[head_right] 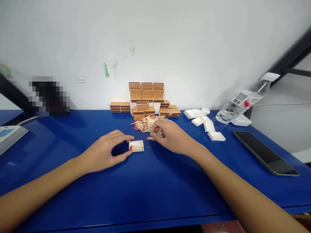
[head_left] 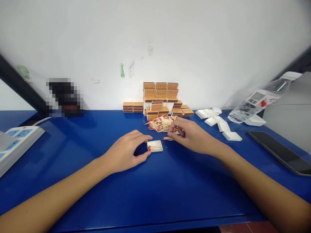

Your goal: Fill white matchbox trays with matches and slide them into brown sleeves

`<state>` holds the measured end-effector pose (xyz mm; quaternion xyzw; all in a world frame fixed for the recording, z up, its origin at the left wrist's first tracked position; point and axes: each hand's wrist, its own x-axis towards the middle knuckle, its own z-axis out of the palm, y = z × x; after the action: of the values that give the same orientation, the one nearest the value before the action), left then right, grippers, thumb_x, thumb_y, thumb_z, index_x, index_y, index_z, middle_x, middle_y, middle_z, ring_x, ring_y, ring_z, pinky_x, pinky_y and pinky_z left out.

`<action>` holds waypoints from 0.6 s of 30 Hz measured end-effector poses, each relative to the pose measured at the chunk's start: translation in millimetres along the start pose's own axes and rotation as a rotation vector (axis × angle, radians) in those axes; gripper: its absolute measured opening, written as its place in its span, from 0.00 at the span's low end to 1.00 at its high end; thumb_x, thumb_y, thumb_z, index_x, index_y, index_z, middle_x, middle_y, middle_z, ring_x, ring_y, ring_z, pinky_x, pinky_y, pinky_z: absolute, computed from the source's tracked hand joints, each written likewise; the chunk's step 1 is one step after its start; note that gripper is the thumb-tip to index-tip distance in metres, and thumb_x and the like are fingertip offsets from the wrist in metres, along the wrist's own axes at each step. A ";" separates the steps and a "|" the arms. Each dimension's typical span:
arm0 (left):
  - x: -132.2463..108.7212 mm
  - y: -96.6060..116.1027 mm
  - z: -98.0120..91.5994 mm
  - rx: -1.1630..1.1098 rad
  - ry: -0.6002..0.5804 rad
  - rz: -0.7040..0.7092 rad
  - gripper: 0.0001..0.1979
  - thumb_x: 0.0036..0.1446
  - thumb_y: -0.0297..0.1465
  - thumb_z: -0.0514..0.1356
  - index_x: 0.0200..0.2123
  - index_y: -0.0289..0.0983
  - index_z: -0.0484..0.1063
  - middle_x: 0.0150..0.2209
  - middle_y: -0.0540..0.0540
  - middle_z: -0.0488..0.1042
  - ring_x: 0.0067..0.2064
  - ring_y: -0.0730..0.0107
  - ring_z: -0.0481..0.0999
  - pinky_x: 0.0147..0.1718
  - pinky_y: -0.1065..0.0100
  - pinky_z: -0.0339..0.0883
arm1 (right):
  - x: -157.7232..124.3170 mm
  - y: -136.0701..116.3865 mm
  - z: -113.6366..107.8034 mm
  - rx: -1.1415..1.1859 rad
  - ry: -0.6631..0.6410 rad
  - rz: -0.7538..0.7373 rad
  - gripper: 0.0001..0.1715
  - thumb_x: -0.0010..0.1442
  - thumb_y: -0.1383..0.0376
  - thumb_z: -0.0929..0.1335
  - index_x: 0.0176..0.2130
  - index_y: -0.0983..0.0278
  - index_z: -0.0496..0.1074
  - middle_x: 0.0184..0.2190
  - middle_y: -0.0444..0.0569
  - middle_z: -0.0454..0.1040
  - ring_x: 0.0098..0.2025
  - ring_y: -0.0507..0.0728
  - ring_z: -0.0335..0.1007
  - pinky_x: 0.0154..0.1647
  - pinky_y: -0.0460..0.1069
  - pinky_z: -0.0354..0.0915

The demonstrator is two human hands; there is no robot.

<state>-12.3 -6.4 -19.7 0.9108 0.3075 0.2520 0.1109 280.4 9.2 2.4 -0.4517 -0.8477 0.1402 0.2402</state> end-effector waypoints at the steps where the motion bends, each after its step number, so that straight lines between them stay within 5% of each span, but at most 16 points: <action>1: 0.0 0.0 0.1 -0.001 -0.001 0.001 0.19 0.68 0.34 0.64 0.60 0.38 0.73 0.49 0.41 0.80 0.51 0.56 0.79 0.52 0.53 0.77 | -0.2 -3.6 0.6 0.057 0.021 0.012 0.07 0.69 0.60 0.68 0.38 0.61 0.72 0.33 0.46 0.73 0.32 0.54 0.66 0.34 0.50 0.62; 8: 0.9 1.9 -0.2 0.000 -0.008 0.004 0.20 0.67 0.32 0.65 0.61 0.38 0.73 0.50 0.41 0.80 0.52 0.55 0.79 0.52 0.54 0.76 | -4.7 -36.2 15.4 0.397 0.029 0.024 0.05 0.67 0.63 0.70 0.44 0.59 0.72 0.35 0.45 0.76 0.32 0.53 0.68 0.31 0.48 0.66; 18: 0.4 0.0 1.5 -0.011 0.000 0.012 0.18 0.67 0.33 0.64 0.59 0.38 0.72 0.49 0.41 0.80 0.51 0.56 0.79 0.51 0.54 0.76 | -1.8 -38.8 32.5 0.379 0.040 0.001 0.07 0.69 0.61 0.72 0.40 0.59 0.82 0.40 0.48 0.82 0.38 0.55 0.72 0.34 0.50 0.65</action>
<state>-11.2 -6.2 -20.8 0.9120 0.3009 0.2543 0.1144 236.8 -14.4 -7.9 -0.4016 -0.8010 0.2883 0.3377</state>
